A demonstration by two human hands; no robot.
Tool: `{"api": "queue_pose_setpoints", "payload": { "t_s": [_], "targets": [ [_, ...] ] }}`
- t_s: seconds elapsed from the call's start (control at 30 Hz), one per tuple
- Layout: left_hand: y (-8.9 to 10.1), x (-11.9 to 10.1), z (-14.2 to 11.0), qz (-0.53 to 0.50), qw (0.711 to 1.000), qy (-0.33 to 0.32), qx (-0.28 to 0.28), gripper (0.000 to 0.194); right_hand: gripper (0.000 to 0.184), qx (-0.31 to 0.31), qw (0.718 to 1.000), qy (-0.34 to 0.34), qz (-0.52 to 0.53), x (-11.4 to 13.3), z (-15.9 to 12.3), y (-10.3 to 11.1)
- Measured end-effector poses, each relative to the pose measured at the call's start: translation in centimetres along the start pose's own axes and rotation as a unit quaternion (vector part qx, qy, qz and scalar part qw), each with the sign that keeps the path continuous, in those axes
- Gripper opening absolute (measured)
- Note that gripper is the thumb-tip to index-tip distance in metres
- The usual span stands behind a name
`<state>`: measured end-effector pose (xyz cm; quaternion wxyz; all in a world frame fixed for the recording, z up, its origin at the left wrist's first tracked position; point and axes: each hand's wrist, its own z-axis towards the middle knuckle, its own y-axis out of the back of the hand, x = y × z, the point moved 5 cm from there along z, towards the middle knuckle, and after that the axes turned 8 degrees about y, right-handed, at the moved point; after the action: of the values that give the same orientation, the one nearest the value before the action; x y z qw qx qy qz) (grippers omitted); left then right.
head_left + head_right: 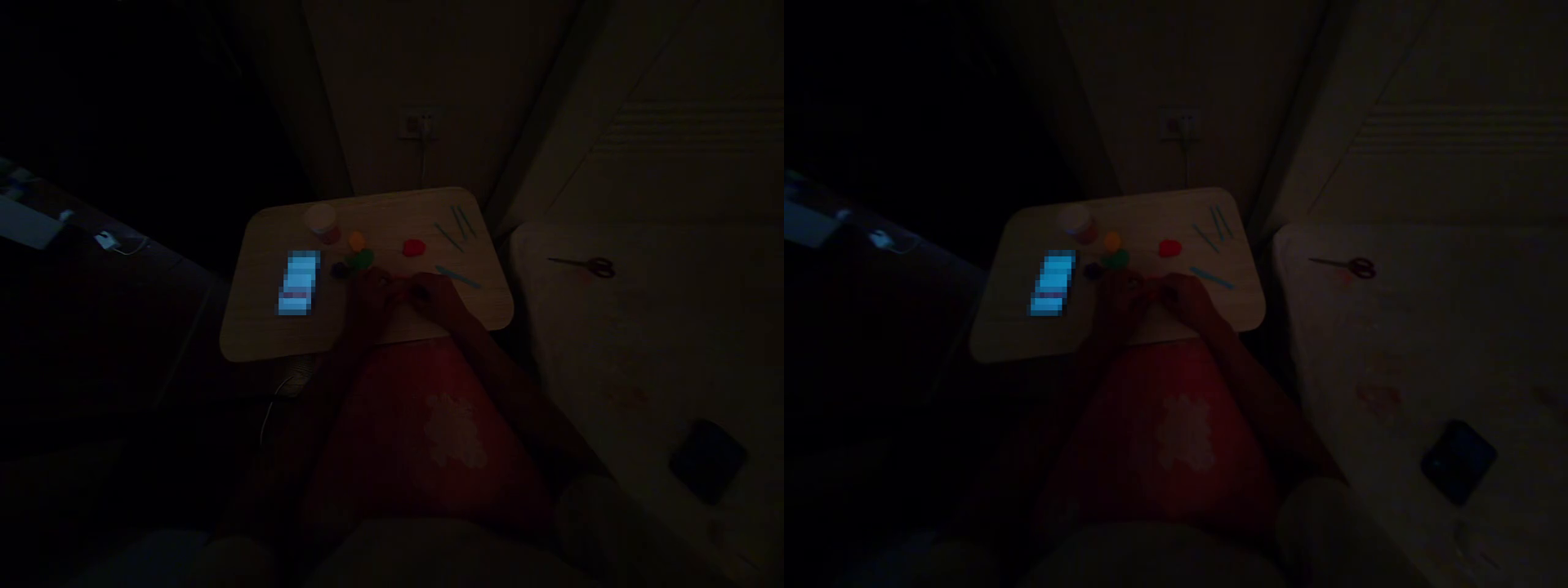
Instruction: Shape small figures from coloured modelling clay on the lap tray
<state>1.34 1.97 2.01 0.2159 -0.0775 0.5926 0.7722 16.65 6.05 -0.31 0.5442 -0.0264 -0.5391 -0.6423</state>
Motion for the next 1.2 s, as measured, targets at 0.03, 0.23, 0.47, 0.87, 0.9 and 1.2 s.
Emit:
{"api": "queue_pose_setpoints", "payload": {
  "t_s": [0.03,0.23,0.47,0.87,0.9,1.2],
  "targets": [
    [0.0,0.1,0.0,0.0,1.0,0.0,-0.001,0.026,0.02,-0.001,1.0,0.003,-0.001,0.0,0.0,0.0],
    [-0.2,0.3,0.2,-0.015,1.0,-0.003,0.001,0.027,0.02,0.001,1.0,0.027,-0.001,0.3,0.1,-0.1],
    [0.1,0.1,0.0,-0.033,0.999,0.01,0.005,0.028,0.026,-0.025,0.998,0.05,0.022,0.7,0.0,0.1],
    [0.4,-0.4,-0.4,-0.026,0.999,-0.021,0.01,0.028,0.024,-0.052,0.997,-0.03,0.053,0.4,-0.1,1.2],
    [0.4,-0.5,-0.4,-0.03,0.999,-0.029,0.012,0.026,0.024,-0.055,0.996,-0.036,0.053,0.4,-0.1,1.2],
    [-0.2,-1.0,-0.5,-0.032,0.996,-0.068,0.056,0.019,0.025,-0.159,0.978,-0.079,0.113,-0.6,-0.5,2.2]
  ]
}}
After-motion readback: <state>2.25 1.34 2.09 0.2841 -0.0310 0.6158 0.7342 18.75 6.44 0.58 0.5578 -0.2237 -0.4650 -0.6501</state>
